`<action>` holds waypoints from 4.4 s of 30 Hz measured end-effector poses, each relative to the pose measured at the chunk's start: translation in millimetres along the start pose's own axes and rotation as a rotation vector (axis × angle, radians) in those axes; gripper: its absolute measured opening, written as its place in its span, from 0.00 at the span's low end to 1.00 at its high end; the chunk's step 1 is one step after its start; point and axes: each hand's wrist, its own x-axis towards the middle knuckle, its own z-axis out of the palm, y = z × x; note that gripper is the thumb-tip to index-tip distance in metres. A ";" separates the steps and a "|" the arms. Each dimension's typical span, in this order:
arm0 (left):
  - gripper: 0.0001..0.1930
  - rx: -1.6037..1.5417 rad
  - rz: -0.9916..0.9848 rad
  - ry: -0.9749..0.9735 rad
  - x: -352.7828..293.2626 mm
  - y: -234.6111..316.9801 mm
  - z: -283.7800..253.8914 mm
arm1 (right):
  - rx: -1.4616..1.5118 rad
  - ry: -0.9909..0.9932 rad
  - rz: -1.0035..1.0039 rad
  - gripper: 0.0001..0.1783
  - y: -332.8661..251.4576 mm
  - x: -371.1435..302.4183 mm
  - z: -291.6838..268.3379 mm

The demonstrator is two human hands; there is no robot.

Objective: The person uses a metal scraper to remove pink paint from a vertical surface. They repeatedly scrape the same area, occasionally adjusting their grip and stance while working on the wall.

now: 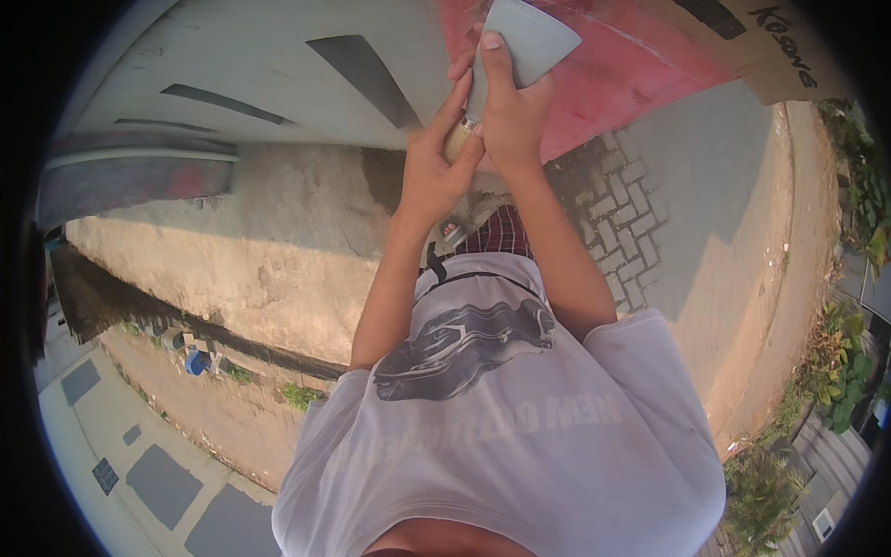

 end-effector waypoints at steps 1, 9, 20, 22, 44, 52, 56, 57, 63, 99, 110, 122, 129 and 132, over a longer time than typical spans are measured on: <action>0.31 -0.028 -0.030 0.017 0.3 1.4 3.1 | -0.026 0.014 0.067 0.20 -1.8 0.0 -2.4; 0.32 -0.191 -0.334 -0.063 -7.9 -0.2 4.0 | -0.122 0.063 0.046 0.18 28.4 -2.8 -15.6; 0.33 -0.214 -0.200 -0.029 -8.1 -38.0 13.6 | -0.152 0.101 -0.008 0.19 44.3 -1.5 -16.5; 0.34 -0.170 -0.144 -0.016 -4.7 -36.5 12.9 | -0.136 0.102 -0.021 0.20 40.6 -0.4 -12.6; 0.34 -0.144 -0.191 -0.072 -1.5 -30.0 -4.8 | -0.036 0.089 -0.025 0.18 32.1 -0.8 2.5; 0.33 -0.084 -0.046 -0.055 14.5 -20.8 -1.1 | -0.071 0.081 -0.094 0.17 11.6 12.0 2.0; 0.34 -0.171 -0.194 -0.067 -1.5 -25.8 5.1 | -0.073 0.088 -0.024 0.17 25.2 -1.1 -4.8; 0.34 -0.186 -0.220 -0.062 -5.8 -27.8 6.2 | -0.071 0.086 -0.022 0.17 28.9 -2.4 -7.4; 0.33 -0.211 -0.213 -0.054 -12.4 -40.2 7.4 | -0.119 0.109 -0.051 0.18 40.6 -2.8 -12.2; 0.32 -0.223 -0.315 -0.096 -10.3 -41.8 -0.5 | -0.010 0.082 0.027 0.16 37.7 -3.9 -3.0; 0.31 -0.199 -0.211 -0.052 3.4 -35.5 1.5 | -0.023 0.082 -0.008 0.17 27.8 4.5 0.5; 0.34 -0.219 -0.225 -0.062 -2.7 -38.9 8.6 | -0.112 0.065 -0.008 0.16 30.0 4.0 -6.7; 0.33 -0.197 -0.277 -0.040 -11.9 -45.6 14.1 | -0.150 0.045 0.006 0.16 38.2 -1.5 -14.5; 0.33 -0.215 -0.274 -0.029 -13.7 -46.3 12.9 | -0.116 0.043 0.014 0.16 37.7 -3.1 -12.9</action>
